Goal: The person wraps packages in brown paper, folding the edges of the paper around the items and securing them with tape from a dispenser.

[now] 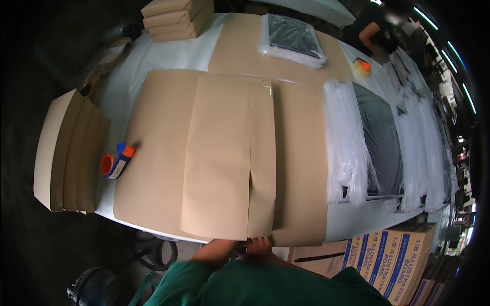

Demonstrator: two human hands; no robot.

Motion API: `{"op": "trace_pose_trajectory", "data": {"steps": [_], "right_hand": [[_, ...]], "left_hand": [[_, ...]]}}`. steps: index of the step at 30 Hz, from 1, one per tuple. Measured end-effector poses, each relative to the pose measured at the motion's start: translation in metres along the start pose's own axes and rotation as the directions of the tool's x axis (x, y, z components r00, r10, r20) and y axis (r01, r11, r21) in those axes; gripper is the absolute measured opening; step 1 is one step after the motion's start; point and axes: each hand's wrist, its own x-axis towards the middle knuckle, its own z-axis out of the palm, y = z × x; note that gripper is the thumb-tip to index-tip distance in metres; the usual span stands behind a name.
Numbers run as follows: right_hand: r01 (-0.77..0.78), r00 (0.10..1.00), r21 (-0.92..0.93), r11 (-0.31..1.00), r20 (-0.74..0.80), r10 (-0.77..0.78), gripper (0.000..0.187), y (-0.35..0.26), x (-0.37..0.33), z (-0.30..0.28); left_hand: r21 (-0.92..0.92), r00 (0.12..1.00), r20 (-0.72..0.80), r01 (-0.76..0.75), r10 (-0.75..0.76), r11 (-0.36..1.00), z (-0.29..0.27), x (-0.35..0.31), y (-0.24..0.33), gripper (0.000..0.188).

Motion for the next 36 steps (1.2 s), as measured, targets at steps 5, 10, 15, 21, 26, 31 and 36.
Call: {"op": "trace_pose_trajectory", "data": {"steps": [5,10,15,21,26,31,36], "right_hand": [[0.107,0.975,-0.024,0.994,-0.193,-0.11,0.033,0.008,-0.01,0.009],[0.032,0.999,0.004,0.999,-0.029,-0.032,0.048,0.012,0.011,-0.003],[0.056,0.997,-0.106,0.993,0.065,-0.049,0.067,0.007,-0.004,-0.003],[0.102,0.989,0.126,0.987,-0.121,-0.087,0.049,0.012,-0.003,-0.027],[0.05,0.884,0.512,0.858,-0.422,0.201,0.023,0.055,-0.012,-0.079],[0.047,0.796,0.947,0.319,-0.228,0.56,0.057,0.111,0.081,-0.084],[0.043,0.921,0.979,0.201,-0.116,0.371,0.078,0.093,0.149,-0.061]], "left_hand": [[0.0,1.0,0.028,0.001,-0.001,1.0,0.005,0.007,0.001,0.026],[0.015,0.997,0.063,-0.036,0.035,0.999,-0.002,-0.037,-0.007,0.026],[0.007,0.991,0.121,-0.053,0.052,0.999,0.015,-0.004,-0.008,0.026],[-0.392,0.816,0.46,-0.168,0.351,0.904,-0.089,-0.049,0.021,0.027],[-0.82,0.9,0.363,0.186,0.241,0.541,-0.202,-0.023,-0.053,0.03],[-0.862,0.999,0.021,0.036,-0.035,0.506,-0.161,0.076,-0.164,0.065],[-0.913,1.0,0.008,-0.004,0.029,0.408,-0.123,0.104,-0.157,0.071]]}}
